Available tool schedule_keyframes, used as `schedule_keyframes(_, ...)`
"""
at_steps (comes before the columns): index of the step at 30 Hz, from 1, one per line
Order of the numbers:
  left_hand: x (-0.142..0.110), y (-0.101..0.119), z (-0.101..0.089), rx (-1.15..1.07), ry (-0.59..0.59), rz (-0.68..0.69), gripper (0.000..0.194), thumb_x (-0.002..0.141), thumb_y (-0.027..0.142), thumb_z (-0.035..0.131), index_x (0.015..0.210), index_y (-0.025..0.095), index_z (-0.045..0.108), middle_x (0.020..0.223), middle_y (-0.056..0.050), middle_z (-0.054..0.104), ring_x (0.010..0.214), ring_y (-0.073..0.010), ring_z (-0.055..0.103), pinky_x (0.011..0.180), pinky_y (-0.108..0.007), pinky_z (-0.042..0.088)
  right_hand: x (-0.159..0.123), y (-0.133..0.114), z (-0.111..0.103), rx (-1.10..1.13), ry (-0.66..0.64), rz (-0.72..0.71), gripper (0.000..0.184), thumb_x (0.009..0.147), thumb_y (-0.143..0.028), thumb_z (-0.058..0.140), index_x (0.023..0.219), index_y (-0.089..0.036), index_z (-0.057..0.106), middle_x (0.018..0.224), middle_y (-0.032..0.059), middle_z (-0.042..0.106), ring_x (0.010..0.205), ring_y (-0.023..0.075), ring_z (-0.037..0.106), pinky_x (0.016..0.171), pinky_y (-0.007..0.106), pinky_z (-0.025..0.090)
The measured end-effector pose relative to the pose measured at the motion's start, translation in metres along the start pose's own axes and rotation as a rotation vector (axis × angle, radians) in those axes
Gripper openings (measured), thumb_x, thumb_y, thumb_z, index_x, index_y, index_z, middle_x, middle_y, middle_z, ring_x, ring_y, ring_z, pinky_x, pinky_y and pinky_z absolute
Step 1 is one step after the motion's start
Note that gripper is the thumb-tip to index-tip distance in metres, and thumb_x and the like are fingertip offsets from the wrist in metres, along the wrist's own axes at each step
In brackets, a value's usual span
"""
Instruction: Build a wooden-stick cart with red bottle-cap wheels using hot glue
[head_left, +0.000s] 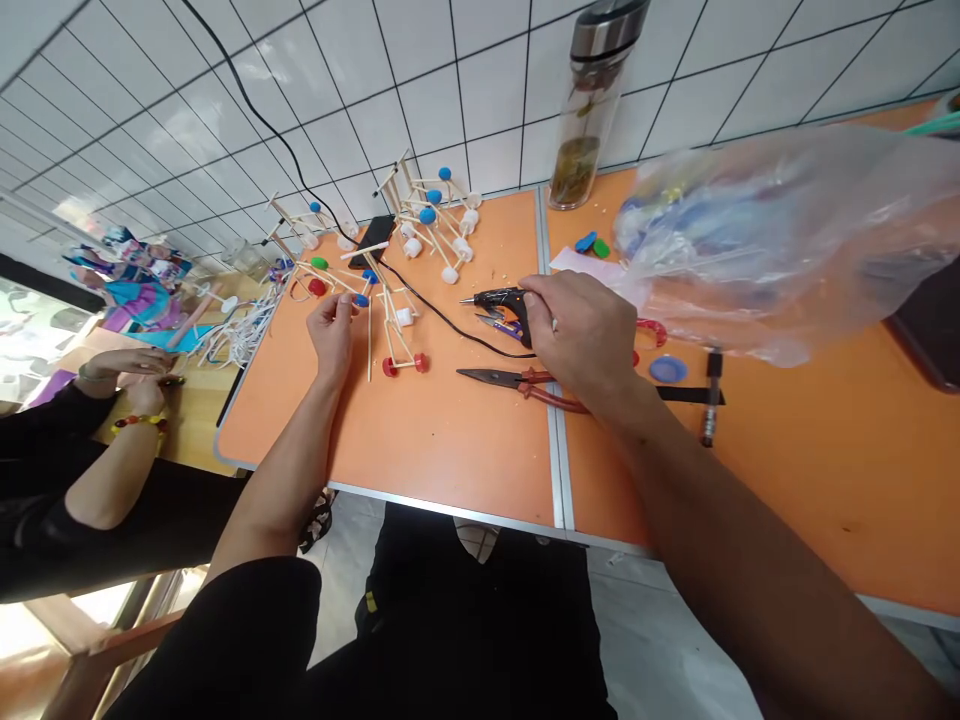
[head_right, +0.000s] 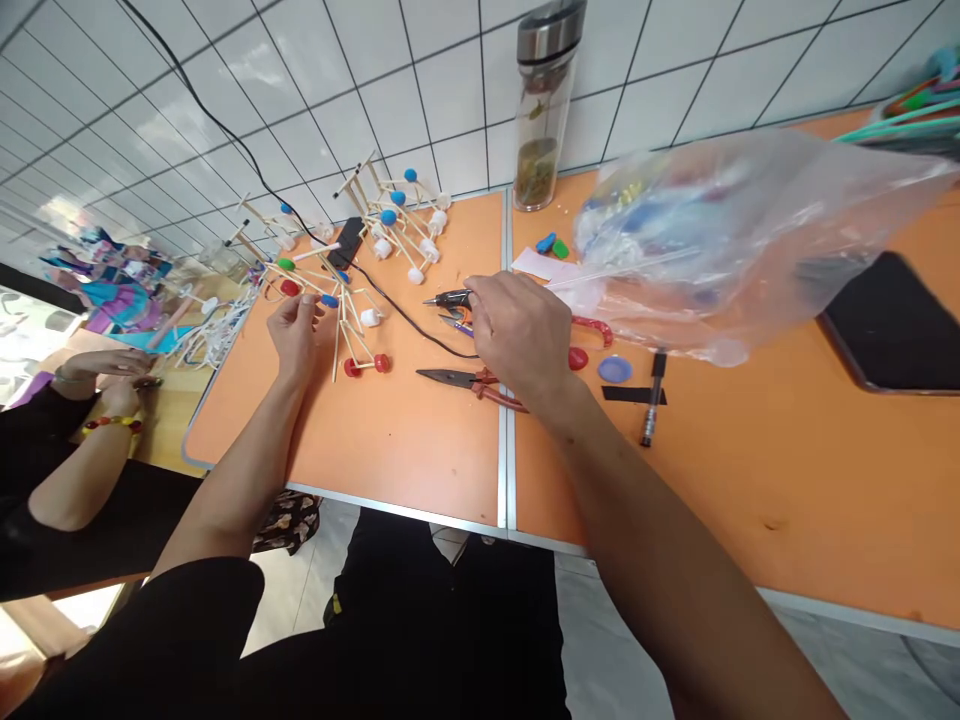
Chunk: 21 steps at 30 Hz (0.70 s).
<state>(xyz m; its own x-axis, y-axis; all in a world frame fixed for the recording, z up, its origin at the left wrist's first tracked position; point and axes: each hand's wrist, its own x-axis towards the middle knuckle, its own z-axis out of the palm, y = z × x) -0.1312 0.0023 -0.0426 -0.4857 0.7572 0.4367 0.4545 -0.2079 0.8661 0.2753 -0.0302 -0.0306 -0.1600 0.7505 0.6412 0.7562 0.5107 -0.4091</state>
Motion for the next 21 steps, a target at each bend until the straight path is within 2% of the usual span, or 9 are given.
schedule_keyframes(4, 0.001, 0.001, -0.001, 0.001, 0.001, 0.008, 0.025, 0.111, 0.021, 0.079, 0.09, 0.022, 0.092, 0.077, -0.001, 0.076, 0.073, -0.0161, 0.066, 0.078, -0.029, 0.051, 0.001, 0.002, 0.001, 0.002, 0.01, 0.028, 0.039, 0.12, -0.022, 0.055, 0.135, -0.024, 0.091, 0.128, 0.0145, 0.094, 0.12, 0.0379, 0.087, 0.103, 0.052, 0.066)
schedule_keyframes(10, -0.001, -0.004, 0.003, -0.028, -0.004, 0.033, 0.026, 0.11, 0.025, 0.08, 0.087, 0.021, 0.092, 0.078, -0.003, 0.078, 0.071, -0.0171, 0.065, 0.074, -0.031, 0.048, 0.001, 0.004, 0.004, 0.012, 0.03, 0.061, 0.037, 0.119, -0.024, 0.058, 0.135, -0.025, 0.091, 0.132, 0.0156, 0.095, 0.123, 0.0386, 0.088, 0.105, 0.053, 0.067)
schedule_keyframes(14, -0.003, -0.007, 0.008, -0.067, -0.029, 0.073, 0.029, 0.112, 0.024, 0.078, 0.086, 0.022, 0.091, 0.081, -0.003, 0.08, 0.076, -0.0182, 0.068, 0.079, -0.031, 0.052, -0.001, 0.005, 0.003, -0.005, 0.034, 0.066, 0.036, 0.119, -0.029, 0.059, 0.134, -0.027, 0.092, 0.136, 0.0153, 0.096, 0.129, 0.0396, 0.089, 0.109, 0.053, 0.068)
schedule_keyframes(18, -0.003, -0.008, 0.014, -0.106, -0.034, 0.024, 0.028, 0.112, 0.018, 0.079, 0.087, 0.022, 0.09, 0.082, -0.002, 0.081, 0.078, -0.0179, 0.07, 0.081, -0.031, 0.054, 0.001, 0.007, -0.002, -0.019, 0.023, 0.124, 0.036, 0.116, -0.029, 0.059, 0.131, -0.028, 0.092, 0.137, 0.0158, 0.096, 0.131, 0.0403, 0.09, 0.11, 0.054, 0.068)
schedule_keyframes(21, -0.001, -0.012, 0.016, -0.109, -0.03, 0.011, 0.031, 0.114, 0.019, 0.08, 0.085, 0.022, 0.089, 0.082, -0.001, 0.082, 0.077, -0.0161, 0.07, 0.081, -0.03, 0.054, 0.006, 0.009, -0.009, -0.049, 0.014, 0.217, 0.033, 0.114, -0.031, 0.062, 0.128, -0.027, 0.091, 0.133, 0.0161, 0.096, 0.126, 0.041, 0.09, 0.106, 0.053, 0.067)
